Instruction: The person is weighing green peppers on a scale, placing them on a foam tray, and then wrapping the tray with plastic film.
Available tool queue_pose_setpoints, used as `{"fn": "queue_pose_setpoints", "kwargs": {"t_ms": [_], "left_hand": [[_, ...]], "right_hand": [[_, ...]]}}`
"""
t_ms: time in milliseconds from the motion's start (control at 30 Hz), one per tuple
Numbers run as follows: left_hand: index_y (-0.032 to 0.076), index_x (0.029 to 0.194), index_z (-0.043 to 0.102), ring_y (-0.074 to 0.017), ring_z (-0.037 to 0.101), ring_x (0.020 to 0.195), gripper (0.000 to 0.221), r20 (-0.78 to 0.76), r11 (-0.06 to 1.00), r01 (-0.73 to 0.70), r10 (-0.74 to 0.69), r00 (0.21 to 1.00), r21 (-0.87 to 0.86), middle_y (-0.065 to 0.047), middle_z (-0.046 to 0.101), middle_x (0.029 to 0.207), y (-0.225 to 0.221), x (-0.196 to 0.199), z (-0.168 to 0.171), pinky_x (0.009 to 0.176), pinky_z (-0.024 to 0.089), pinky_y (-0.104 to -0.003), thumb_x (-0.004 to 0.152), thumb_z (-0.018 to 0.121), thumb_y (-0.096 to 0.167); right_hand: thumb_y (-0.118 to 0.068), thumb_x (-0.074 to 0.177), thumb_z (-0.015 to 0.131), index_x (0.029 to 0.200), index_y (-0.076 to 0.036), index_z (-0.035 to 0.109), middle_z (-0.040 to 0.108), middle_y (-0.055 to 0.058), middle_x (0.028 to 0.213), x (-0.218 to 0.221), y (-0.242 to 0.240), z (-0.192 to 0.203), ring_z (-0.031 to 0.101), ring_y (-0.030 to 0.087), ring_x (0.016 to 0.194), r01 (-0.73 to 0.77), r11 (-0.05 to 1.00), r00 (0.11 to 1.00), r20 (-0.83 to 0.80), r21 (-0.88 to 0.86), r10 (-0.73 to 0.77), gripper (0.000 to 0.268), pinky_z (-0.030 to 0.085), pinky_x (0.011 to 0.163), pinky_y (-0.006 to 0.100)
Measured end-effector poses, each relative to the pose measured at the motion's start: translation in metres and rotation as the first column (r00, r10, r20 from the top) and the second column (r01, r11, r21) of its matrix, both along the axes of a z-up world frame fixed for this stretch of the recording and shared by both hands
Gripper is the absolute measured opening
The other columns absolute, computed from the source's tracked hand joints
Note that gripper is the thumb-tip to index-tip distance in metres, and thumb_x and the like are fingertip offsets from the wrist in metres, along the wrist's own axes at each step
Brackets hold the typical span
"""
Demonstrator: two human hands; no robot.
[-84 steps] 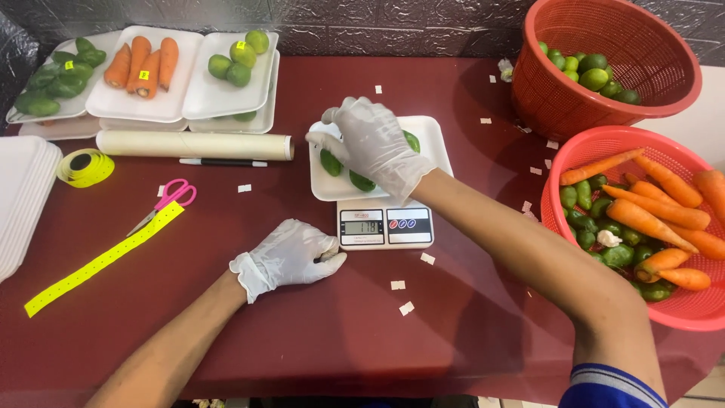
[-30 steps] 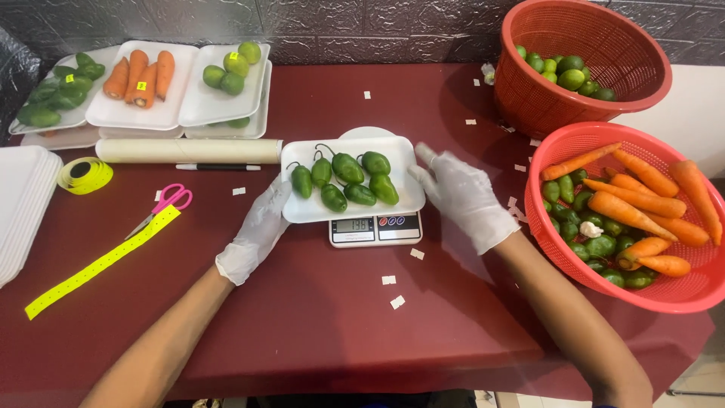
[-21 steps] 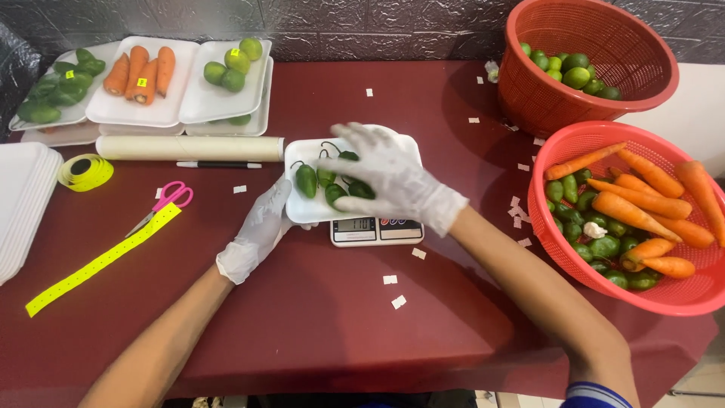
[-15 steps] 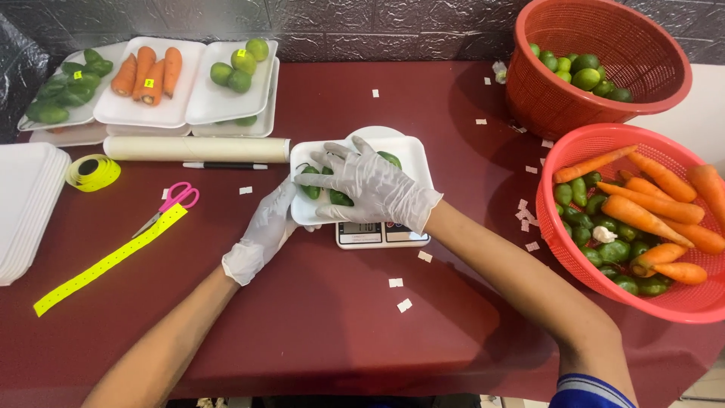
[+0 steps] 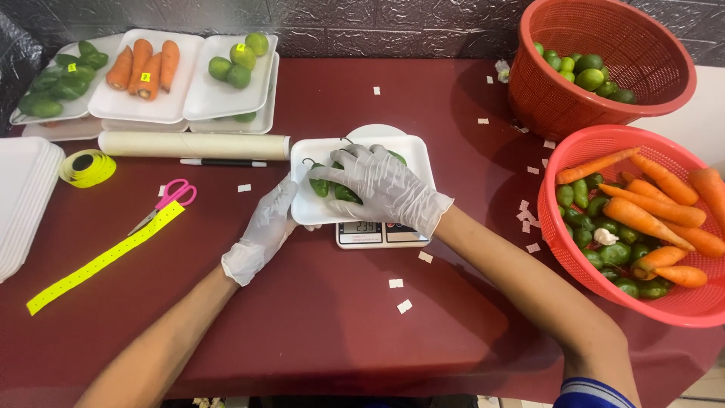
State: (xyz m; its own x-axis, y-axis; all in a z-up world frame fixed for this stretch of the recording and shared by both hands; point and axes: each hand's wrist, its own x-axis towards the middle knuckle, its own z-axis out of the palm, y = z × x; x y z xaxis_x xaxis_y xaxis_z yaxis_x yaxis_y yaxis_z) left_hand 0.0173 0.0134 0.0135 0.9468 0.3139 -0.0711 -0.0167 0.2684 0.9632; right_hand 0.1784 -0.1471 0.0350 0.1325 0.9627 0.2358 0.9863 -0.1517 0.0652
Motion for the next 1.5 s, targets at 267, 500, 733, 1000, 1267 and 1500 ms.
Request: {"fn": "queue_pose_setpoints", "kwargs": {"t_ms": [267,500,733,1000,1267,1500], "left_hand": [[-0.003,0.149,0.042,-0.0330,0.075,0.077,0.050,0.017,0.999,0.001,-0.002,1.000,0.048,-0.028,0.072,0.109,0.009,0.007,-0.025,0.060,0.067,-0.038,0.110,0.036,0.029],[-0.002,0.147,0.045,-0.0351,0.075,0.076,0.048,0.006,0.998,0.013,-0.013,1.000,0.061,-0.028,0.072,0.105,0.003,0.003,-0.008,0.059,0.067,-0.038,0.110,0.035,0.027],[-0.002,0.144,0.047,-0.0353,0.076,0.077,0.049,0.021,0.998,0.000,-0.001,1.000,0.068,-0.027,0.072,0.105,-0.003,0.003,0.001,0.060,0.067,-0.038,0.110,0.035,0.030],[0.001,0.156,0.032,-0.0307,0.076,0.074,0.056,0.037,0.990,0.056,-0.061,0.997,0.127,-0.025,0.074,0.103,0.009,0.008,-0.021,0.057,0.066,-0.032,0.108,0.045,0.025],[0.000,0.155,0.031,-0.0268,0.077,0.070,0.055,0.024,0.997,0.075,-0.075,0.997,0.006,-0.024,0.076,0.099,0.010,0.006,-0.018,0.053,0.066,-0.027,0.108,0.045,0.025],[0.002,0.151,0.040,-0.0293,0.077,0.069,0.049,0.005,1.000,0.027,-0.027,1.000,-0.012,-0.024,0.076,0.097,0.010,0.008,-0.024,0.053,0.066,-0.028,0.107,0.045,0.023]], "right_hand": [[-0.052,0.100,0.048,0.152,-0.043,0.042,0.049,0.009,0.149,-0.007,-0.007,0.017,0.054,0.038,0.132,-0.059,0.998,0.998,0.021,0.007,0.059,0.053,0.047,0.098,0.053],[-0.054,0.100,0.048,0.154,-0.038,0.040,0.047,0.009,0.151,0.012,-0.009,0.000,0.053,0.039,0.134,-0.053,0.998,0.998,-0.044,0.015,0.054,0.058,0.045,0.102,0.053],[-0.057,0.101,0.047,0.151,-0.035,0.045,0.044,0.010,0.156,-0.003,-0.008,0.013,0.047,0.040,0.141,-0.110,0.994,0.994,0.012,0.025,0.110,0.055,0.039,0.110,0.059],[-0.054,0.101,0.054,0.154,-0.034,0.045,0.043,0.013,0.158,0.000,-0.010,0.014,0.047,0.043,0.141,-0.114,0.991,0.983,-0.137,0.063,0.122,0.057,0.037,0.113,0.061],[-0.039,0.110,0.041,0.151,-0.036,0.050,0.059,0.002,0.149,-0.004,-0.043,0.099,0.053,0.028,0.140,0.235,0.947,0.725,-0.688,0.218,-0.021,0.042,0.042,0.117,0.046],[-0.043,0.109,0.044,0.146,-0.039,0.054,0.062,-0.008,0.142,0.017,-0.076,0.062,0.057,0.020,0.133,0.391,0.903,0.850,-0.446,0.179,-0.280,0.039,0.046,0.110,0.043]]}}
